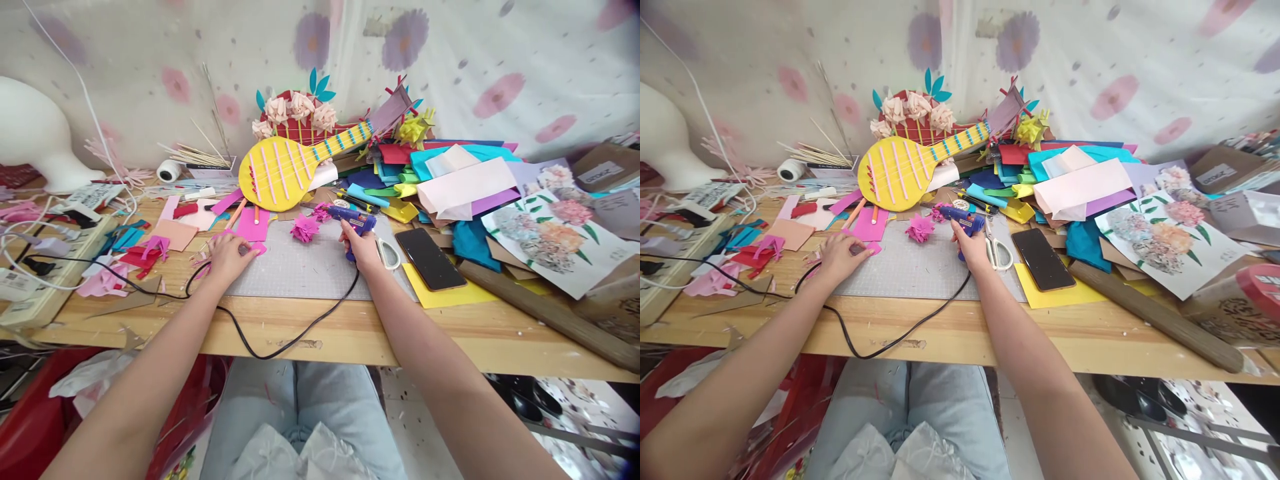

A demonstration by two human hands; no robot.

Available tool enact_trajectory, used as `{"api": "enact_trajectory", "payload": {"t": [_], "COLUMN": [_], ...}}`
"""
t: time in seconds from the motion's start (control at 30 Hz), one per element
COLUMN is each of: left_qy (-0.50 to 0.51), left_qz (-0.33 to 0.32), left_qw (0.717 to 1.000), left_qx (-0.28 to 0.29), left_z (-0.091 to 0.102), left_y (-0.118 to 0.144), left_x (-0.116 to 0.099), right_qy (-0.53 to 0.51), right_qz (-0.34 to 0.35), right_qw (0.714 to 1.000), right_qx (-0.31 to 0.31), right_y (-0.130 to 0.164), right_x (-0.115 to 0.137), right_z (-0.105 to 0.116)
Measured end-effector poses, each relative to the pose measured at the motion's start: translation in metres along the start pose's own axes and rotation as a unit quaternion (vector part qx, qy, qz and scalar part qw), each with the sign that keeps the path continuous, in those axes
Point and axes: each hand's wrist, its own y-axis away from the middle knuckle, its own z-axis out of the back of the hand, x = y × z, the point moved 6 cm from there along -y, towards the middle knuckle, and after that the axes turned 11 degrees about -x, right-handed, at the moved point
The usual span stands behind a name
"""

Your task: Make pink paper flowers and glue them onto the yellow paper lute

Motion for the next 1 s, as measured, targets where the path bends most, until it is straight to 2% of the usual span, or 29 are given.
{"api": "enact_trajectory", "payload": {"t": [0.23,0.37,0.6,1.0], "left_qy": [0.04,0.055,0.05,0.221], "left_qz": [0.06,0.073,0.086,0.148], "left_qw": [0.997,0.996,0.994,0.964], "left_qx": [0.024,0.013,0.051,-0.01], "left_z": [-0.004,0.001,-0.007,-0.011], "left_y": [0.003,0.005,0.005,0.004], "left_x": [-0.003,-0.006,-0.003,0.011], "right_qy": [0.016,0.017,0.045,0.063], "right_qz": [0.014,0.008,0.025,0.027], "right_qw": [1.0,1.0,0.999,0.998], "right_qx": [0.009,0.008,0.01,0.01], "right_y": [0.0,-0.001,-0.003,-0.005], "right_x": [-0.005,-0.01,-0.014,-0.02], "right_z": [-0.003,-0.004,-0.005,-0.005]}}
